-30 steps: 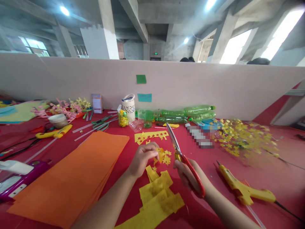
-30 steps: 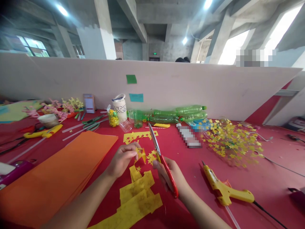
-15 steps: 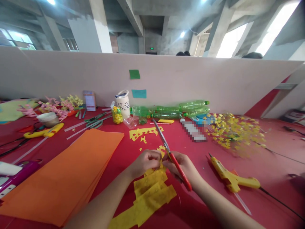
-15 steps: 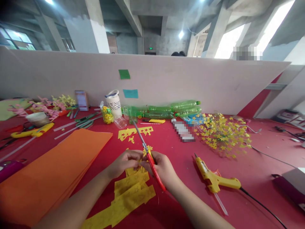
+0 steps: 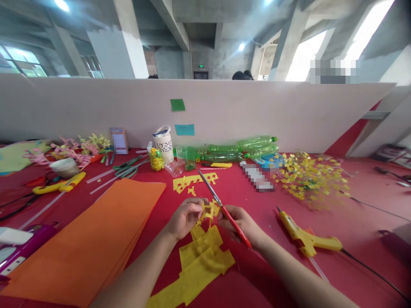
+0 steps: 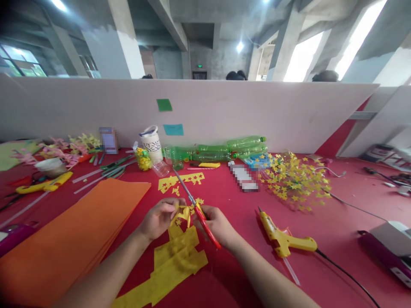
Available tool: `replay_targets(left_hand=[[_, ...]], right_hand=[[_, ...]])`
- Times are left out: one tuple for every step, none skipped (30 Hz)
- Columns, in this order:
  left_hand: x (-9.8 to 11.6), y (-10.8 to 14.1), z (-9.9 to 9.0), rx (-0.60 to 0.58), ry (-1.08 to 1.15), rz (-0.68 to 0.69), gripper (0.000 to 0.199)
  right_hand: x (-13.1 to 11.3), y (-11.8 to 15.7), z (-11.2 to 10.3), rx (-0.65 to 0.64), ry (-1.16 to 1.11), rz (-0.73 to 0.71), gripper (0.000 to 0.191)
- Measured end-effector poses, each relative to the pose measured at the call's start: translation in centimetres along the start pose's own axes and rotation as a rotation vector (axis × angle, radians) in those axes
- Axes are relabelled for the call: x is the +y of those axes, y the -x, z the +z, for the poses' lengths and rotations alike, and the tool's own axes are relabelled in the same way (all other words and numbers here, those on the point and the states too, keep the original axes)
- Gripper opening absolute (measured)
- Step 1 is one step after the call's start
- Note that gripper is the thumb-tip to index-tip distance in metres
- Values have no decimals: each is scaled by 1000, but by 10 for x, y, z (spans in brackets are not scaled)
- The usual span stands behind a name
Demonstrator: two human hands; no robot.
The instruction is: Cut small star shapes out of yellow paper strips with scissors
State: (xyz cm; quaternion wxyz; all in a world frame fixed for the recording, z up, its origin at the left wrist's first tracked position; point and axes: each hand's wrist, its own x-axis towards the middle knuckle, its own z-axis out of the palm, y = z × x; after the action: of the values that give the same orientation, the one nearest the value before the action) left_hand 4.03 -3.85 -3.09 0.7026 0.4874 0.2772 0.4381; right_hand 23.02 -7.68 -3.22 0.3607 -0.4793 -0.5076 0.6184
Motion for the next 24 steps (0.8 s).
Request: replay_targets(left_hand=[[0, 0, 0, 42, 6, -5, 21], [-1, -1, 1, 69, 14, -7, 21], [-1, -1, 1, 79, 26, -6, 21], [-1, -2, 2, 74, 43, -6, 21], [-1, -2, 3, 59, 63, -11, 20], [-1, -2, 3, 45, 90, -23, 20], [0, -2, 4, 34, 124, -43, 20], [2, -2, 4, 23, 160, -69, 19], [4, -3, 5, 12, 197, -92, 19], [7, -4, 6, -8, 232, -112, 19], [10, -5, 7, -33, 262, -126, 19], [13, -7, 8, -56, 289, -128, 19], [16, -9, 10, -83, 311, -131, 20], [19, -12, 12, -105, 329, -135, 20], [22, -15, 14, -124, 347, -141, 21], [24, -18, 16, -141, 367, -148, 21], [25, -21, 18, -154, 391, -147, 22], [25, -24, 20, -161, 412, -144, 22], [25, -26, 21, -161, 430, -138, 22], [23, -27, 21, -154, 444, -134, 22], [20, -28, 21, -137, 456, -134, 22], [17, -28, 20, -121, 467, -135, 22], [14, -27, 18, -100, 481, -144, 22], [10, -26, 16, -82, 490, -152, 23]], right_hand=[[0, 0, 1, 12, 5, -12, 11], [0, 1, 1, 31, 9, -23, 12], [0, 1, 2, 50, 6, -30, 15], [0, 0, 2, 65, -3, -33, 18], [0, 0, 2, 76, -18, -34, 20], [-1, 0, 2, 79, -37, -34, 21], [-1, -1, 2, 81, -57, -34, 21], [-1, -1, 1, 91, -75, -35, 22], [-1, -2, 1, 107, -86, -36, 22], [-2, -2, 0, 128, -93, -37, 22], [-2, -3, 0, 151, -98, -37, 23], [-3, -3, -1, 169, -101, -40, 24], [-3, -3, -2, 179, -106, -45, 25], [-3, -4, -2, 183, -116, -55, 26], [-3, -4, -3, 185, -131, -68, 27], [-3, -5, -5, 188, -150, -81, 28], [-3, -5, -6, 188, -169, -94, 29], [-2, -5, -8, 187, -189, -105, 29], [-2, -5, -10, 182, -206, -114, 29], [-2, -6, -12, 170, -216, -123, 29], [-1, -6, -14, 169, -222, -130, 28], [-1, -6, -16, 174, -225, -135, 28], [-1, -7, -17, 183, -227, -136, 28], [-1, -7, -18, 196, -227, -134, 29]])
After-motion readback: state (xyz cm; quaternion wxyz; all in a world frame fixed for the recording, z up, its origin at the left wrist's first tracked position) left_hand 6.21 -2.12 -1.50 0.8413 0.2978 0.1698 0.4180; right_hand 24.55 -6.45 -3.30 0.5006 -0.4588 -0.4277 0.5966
